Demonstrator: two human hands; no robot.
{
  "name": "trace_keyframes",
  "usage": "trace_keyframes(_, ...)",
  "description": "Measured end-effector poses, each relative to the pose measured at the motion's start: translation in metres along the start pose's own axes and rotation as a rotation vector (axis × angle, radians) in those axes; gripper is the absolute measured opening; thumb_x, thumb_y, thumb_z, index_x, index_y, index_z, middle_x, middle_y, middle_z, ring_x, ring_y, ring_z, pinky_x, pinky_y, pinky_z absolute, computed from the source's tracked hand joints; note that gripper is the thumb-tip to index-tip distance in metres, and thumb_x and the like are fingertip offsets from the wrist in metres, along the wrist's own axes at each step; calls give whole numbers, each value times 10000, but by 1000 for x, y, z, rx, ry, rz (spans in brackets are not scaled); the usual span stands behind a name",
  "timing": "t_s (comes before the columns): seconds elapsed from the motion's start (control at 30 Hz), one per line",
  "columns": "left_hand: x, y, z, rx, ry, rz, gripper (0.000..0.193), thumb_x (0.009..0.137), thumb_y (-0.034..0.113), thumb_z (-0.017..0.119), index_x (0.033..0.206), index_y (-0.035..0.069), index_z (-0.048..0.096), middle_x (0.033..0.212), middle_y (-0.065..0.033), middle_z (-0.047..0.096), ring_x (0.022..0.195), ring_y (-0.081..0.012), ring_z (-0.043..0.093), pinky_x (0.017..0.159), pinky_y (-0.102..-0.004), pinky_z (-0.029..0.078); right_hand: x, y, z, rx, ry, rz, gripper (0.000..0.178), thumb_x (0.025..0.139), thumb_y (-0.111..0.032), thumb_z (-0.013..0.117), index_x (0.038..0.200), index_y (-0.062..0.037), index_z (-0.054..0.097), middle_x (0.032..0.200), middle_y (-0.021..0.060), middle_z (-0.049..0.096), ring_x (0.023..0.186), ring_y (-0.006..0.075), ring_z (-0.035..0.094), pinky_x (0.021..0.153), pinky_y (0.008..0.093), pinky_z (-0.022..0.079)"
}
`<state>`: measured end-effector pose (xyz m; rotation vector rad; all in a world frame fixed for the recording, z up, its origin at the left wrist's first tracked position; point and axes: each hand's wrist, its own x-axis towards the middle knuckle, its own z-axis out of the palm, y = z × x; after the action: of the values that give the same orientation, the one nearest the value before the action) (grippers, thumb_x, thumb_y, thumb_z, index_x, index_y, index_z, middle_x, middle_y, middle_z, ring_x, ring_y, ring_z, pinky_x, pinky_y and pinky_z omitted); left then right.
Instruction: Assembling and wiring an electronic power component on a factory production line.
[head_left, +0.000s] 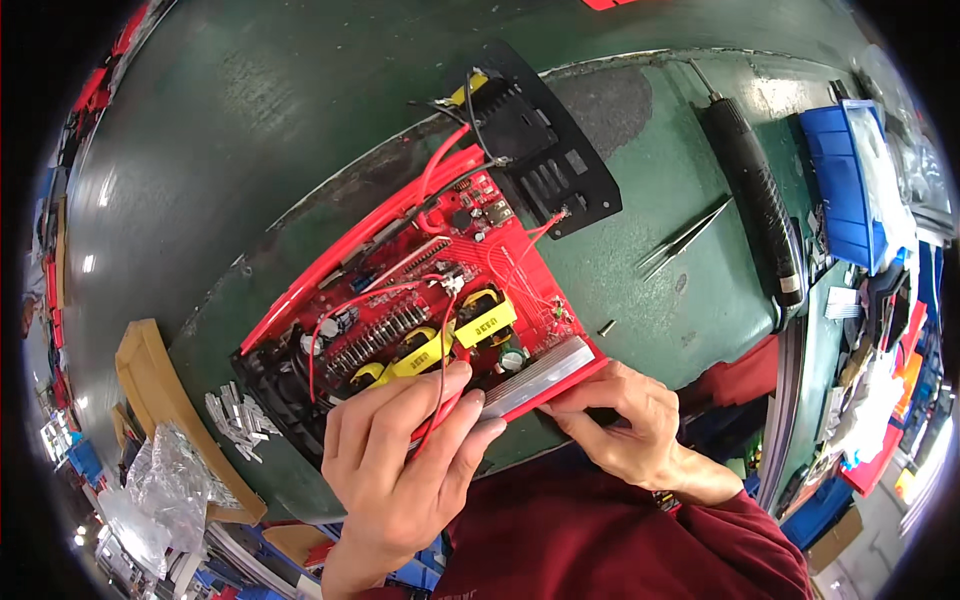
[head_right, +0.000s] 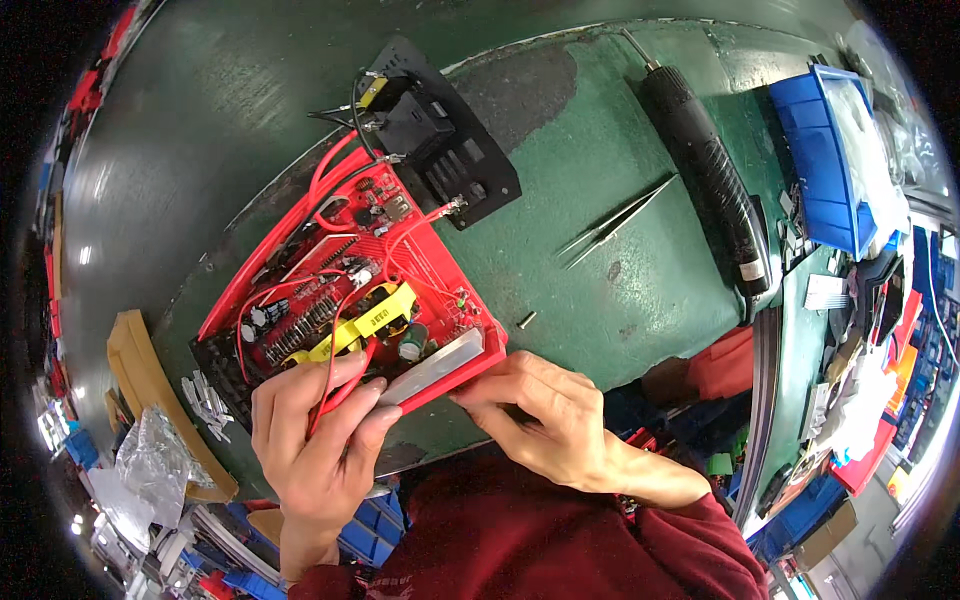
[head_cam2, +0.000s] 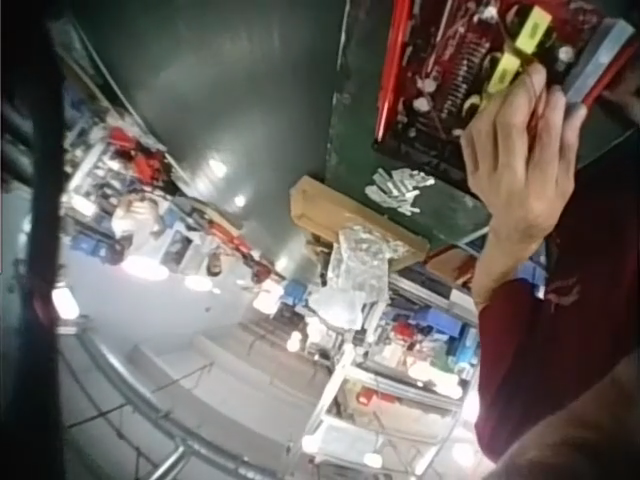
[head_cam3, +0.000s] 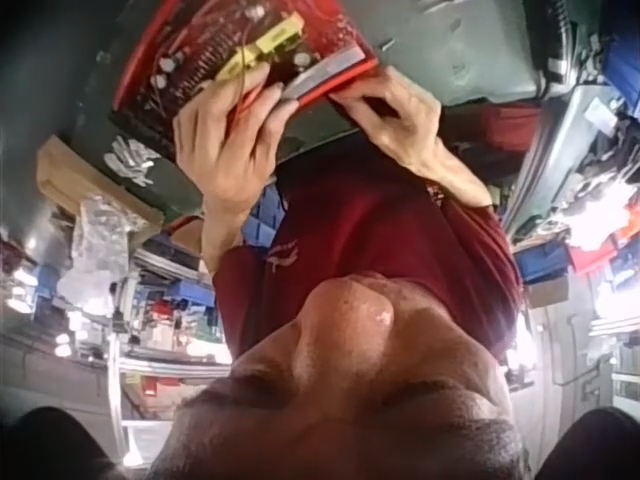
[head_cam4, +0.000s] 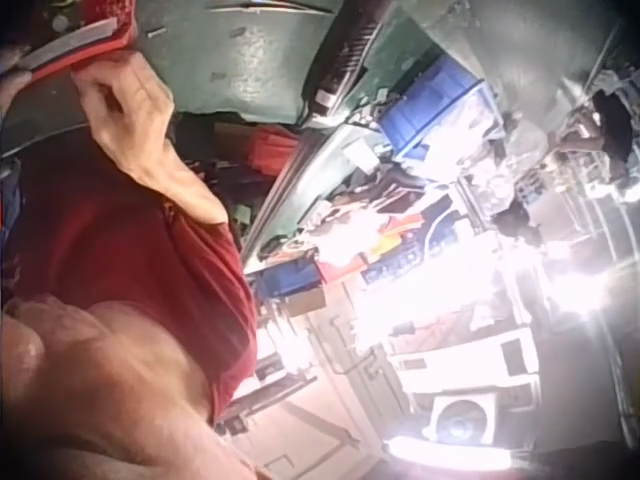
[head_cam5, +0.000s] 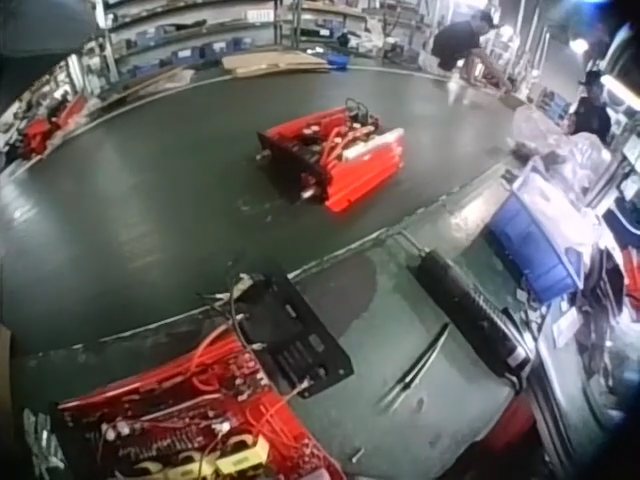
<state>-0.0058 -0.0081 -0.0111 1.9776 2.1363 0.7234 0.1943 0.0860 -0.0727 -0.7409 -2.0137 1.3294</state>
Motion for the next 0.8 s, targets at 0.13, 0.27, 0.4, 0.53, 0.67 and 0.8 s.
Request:
trace_keyframes(0.13,3,3,0,6,-12,2,255,800,222,845,996,82,759,1126,-31,717,950,-220,663,776,-359,473,-1,1,1,29,22,16,285,748,85,838,945,-34,670,895,127,749,782,215,739,682,305,574)
trace_keyframes(0.27,5,4,0,36,-7,-17,254,807,255,838,979,83,764,1113,-28,720,933,-223,665,770,-363,470,0,2,3,43,39,3,283,741,81,847,926,-29,663,873,123,747,772,205,738,665,301,574)
trace_keyframes(0.4,4,3,3,33,10,-19,254,811,269,833,969,82,766,1105,-26,722,923,-224,666,775,-364,466,-1,4,5,60,66,11,284,737,85,848,914,-30,657,848,119,743,744,204,735,642,296,571)
trace_keyframes(0.53,4,4,1,10,-2,-41,254,805,272,836,983,103,772,1094,-18,723,918,-216,657,775,-364,460,0,1,6,44,70,35,285,738,86,846,903,-33,647,848,120,743,738,204,735,636,295,570)
trace_keyframes(0.67,5,4,4,1,-14,-59,256,809,279,834,1003,124,773,1081,-6,720,908,-206,648,768,-359,453,-2,5,7,54,80,11,293,738,70,858,899,-37,638,859,128,747,745,205,739,627,296,569)
trace_keyframes(0.8,6,5,3,31,-13,-56,243,820,281,827,998,126,773,1078,-2,719,901,-202,647,768,-356,451,2,5,14,111,155,-3,248,737,98,802,897,-38,670,791,74,706,647,188,672,541,299,519)
